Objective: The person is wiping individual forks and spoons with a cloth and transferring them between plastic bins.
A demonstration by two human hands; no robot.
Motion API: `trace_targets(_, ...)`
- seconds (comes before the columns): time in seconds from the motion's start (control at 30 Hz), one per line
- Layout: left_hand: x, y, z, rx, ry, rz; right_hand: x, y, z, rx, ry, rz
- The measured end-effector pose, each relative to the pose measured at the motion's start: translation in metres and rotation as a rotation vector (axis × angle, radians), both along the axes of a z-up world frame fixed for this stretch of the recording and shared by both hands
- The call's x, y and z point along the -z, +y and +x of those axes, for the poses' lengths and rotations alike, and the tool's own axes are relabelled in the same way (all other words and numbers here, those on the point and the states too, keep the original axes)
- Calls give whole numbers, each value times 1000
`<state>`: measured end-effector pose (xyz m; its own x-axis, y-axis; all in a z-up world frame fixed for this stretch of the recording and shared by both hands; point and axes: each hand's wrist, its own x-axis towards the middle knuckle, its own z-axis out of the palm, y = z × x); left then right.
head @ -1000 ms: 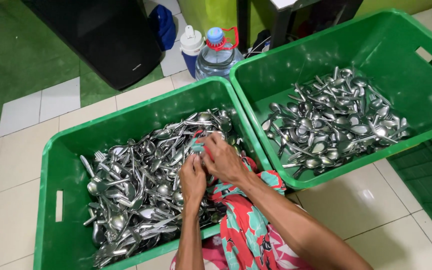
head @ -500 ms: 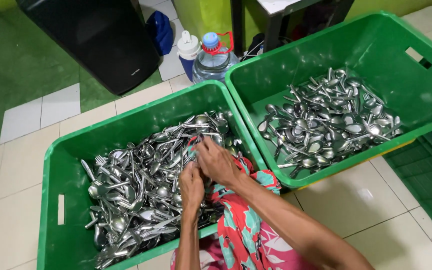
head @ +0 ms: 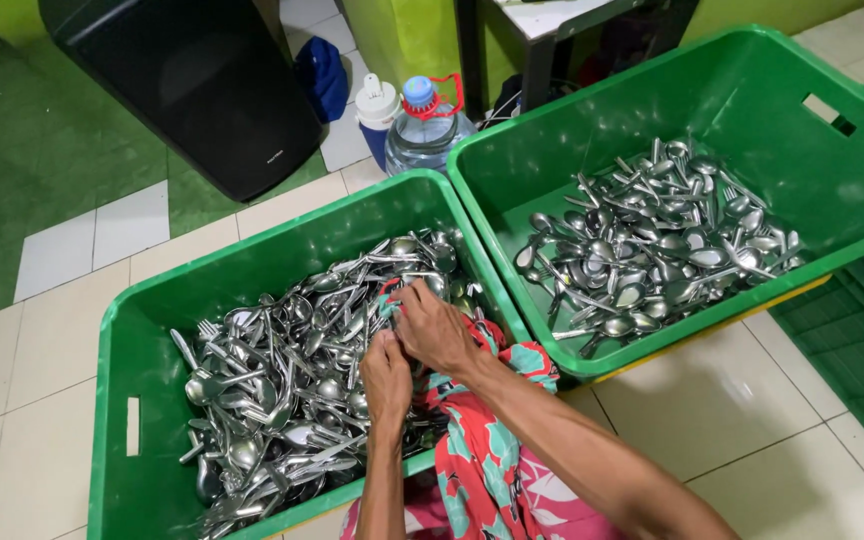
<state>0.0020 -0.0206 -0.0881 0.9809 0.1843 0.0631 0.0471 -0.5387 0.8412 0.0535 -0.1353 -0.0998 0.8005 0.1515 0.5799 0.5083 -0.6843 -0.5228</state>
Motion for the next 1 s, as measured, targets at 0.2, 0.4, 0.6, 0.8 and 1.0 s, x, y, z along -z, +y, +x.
trace_targets(0.2, 0, -1, 2, -49, -5, -26, 13, 4, 6, -56, -46, -8)
trace_targets(0.4, 1, 1, 6, -19, -2, -43, -1, -5, 9, 39, -5, -22)
trace_targets(0.6, -3, 3, 3, -62, 85, -193, -3, -6, 6, 89, 83, 109)
trace_targets(0.8, 6, 2, 5, -99, -49, -11, -17, 2, -6, -43, -98, 6)
trace_targets(1.0, 4, 3, 4, 31, -86, -68, -7, 0, 2, -4, -191, -139)
